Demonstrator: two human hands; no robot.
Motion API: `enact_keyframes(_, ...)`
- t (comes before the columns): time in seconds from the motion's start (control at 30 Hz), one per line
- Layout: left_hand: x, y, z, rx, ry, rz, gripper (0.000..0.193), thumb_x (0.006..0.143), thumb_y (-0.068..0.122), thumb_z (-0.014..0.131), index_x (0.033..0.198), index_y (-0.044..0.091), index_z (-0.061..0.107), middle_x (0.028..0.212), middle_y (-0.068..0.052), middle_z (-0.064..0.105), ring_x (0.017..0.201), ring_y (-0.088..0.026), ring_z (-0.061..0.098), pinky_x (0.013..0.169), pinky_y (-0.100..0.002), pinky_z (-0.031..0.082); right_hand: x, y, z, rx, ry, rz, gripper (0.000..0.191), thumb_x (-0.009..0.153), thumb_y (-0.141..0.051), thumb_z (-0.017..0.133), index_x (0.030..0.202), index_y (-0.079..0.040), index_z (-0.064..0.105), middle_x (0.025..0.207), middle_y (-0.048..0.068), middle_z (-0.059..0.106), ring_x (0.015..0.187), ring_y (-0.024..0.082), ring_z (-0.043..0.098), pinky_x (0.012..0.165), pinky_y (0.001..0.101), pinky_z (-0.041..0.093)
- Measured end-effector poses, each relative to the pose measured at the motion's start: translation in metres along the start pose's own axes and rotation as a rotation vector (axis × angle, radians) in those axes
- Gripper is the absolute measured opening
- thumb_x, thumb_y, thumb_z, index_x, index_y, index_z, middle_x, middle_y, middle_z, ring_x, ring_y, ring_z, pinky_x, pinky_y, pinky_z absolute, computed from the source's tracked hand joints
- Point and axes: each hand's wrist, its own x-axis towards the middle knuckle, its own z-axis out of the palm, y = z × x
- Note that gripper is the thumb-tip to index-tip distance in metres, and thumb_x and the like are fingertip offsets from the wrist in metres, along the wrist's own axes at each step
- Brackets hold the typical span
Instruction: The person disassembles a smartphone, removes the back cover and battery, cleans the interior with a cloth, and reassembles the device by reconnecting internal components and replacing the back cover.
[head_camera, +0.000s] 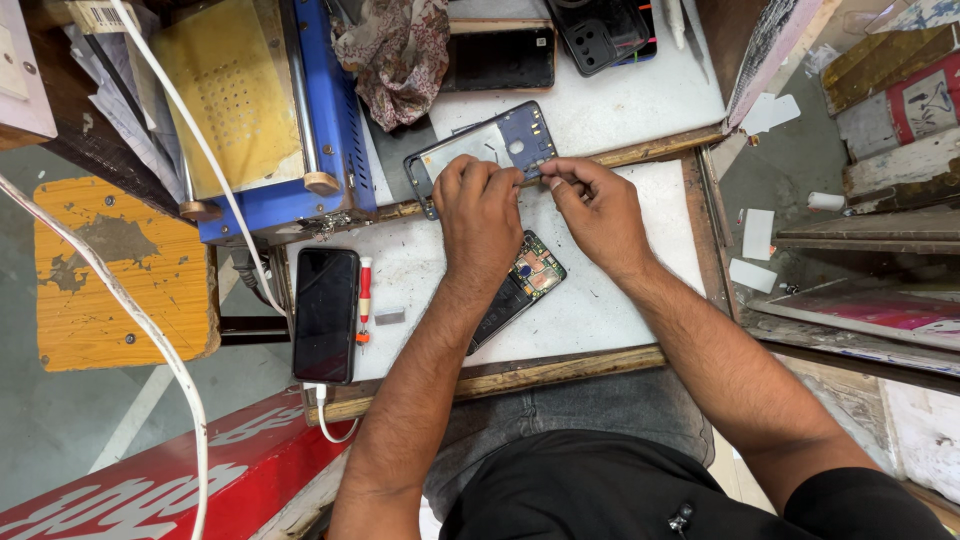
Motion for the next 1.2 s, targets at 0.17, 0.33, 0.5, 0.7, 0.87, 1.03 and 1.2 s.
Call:
enact_keyframes(0.17,0.003,0.000,-0.003,0.021,-0.025,0.005,0.011,0.095,0.004,0.072,0.105,0.009,0.075,0.109,-0.008,0.060,0.122,-0.028,0.050,0.111,-0.052,0.037,-0.001,-0.001,0.002,0.003,0.005,-0.005,0.023,0.102,-0.009,0.062,0.124,-0.005,0.070,0.108,0.006,0.076,0.091,0.008,0.068,0.079,0.0228,0.058)
enact_keyframes(0.33,0.005,-0.003,-0.019,0.031,0.007,0.035,0.019,0.087,0.011,0.078,0.105,0.006,0.074,0.112,-0.010,0.061,0.123,-0.032,0.049,0.109,-0.055,0.036,0.001,-0.006,0.003,-0.049,0.020,-0.020,0.022,0.101,-0.008,0.065,0.123,-0.006,0.070,0.106,0.005,0.075,0.089,0.008,0.067,0.077,0.0226,0.057)
enact_keyframes(0.5,0.000,-0.012,-0.033,0.072,-0.008,0.015,0.014,0.086,0.012,0.082,0.098,0.009,0.075,0.105,-0.005,0.064,0.120,-0.029,0.052,0.110,-0.053,0.037,0.000,-0.011,0.001,-0.154,0.035,-0.114,0.022,0.098,-0.007,0.070,0.120,-0.007,0.071,0.101,0.005,0.074,0.081,0.008,0.066,0.069,0.0232,0.056)
enact_keyframes(0.7,0.000,-0.013,-0.024,0.037,-0.039,0.050,0.011,0.090,0.014,0.080,0.097,0.008,0.074,0.099,-0.005,0.064,0.115,-0.027,0.053,0.109,-0.053,0.037,0.005,-0.011,0.006,-0.319,-0.013,-0.115,0.023,0.094,-0.012,0.076,0.116,-0.007,0.071,0.096,0.004,0.074,0.077,0.008,0.068,0.067,0.0232,0.059)
enact_keyframes(0.87,-0.003,-0.012,-0.022,0.023,-0.035,0.068,0.010,0.090,0.013,0.080,0.097,0.009,0.074,0.098,-0.004,0.064,0.115,-0.026,0.053,0.110,-0.052,0.037,0.007,-0.005,0.006,-0.284,0.021,-0.107,0.018,0.096,-0.014,0.077,0.112,-0.007,0.073,0.093,0.004,0.077,0.078,0.007,0.071,0.066,0.0222,0.059)
enact_keyframes(1.03,-0.003,-0.013,-0.024,0.005,-0.020,0.062,0.010,0.090,0.012,0.080,0.097,0.008,0.073,0.099,-0.004,0.064,0.115,-0.026,0.053,0.110,-0.052,0.038,0.009,0.001,0.008,-0.272,-0.017,-0.087,0.017,0.097,-0.014,0.075,0.112,-0.007,0.073,0.091,0.005,0.078,0.074,0.008,0.071,0.063,0.0222,0.058)
enact_keyframes(1.2,-0.004,-0.013,-0.024,0.002,-0.015,0.043,0.009,0.091,0.012,0.078,0.097,0.009,0.073,0.098,-0.004,0.063,0.114,-0.026,0.053,0.110,-0.052,0.038,0.011,0.004,0.008,-0.185,-0.060,-0.191,0.013,0.102,-0.011,0.068,0.114,-0.005,0.069,0.096,0.006,0.078,0.089,0.009,0.076,0.076,0.0220,0.064)
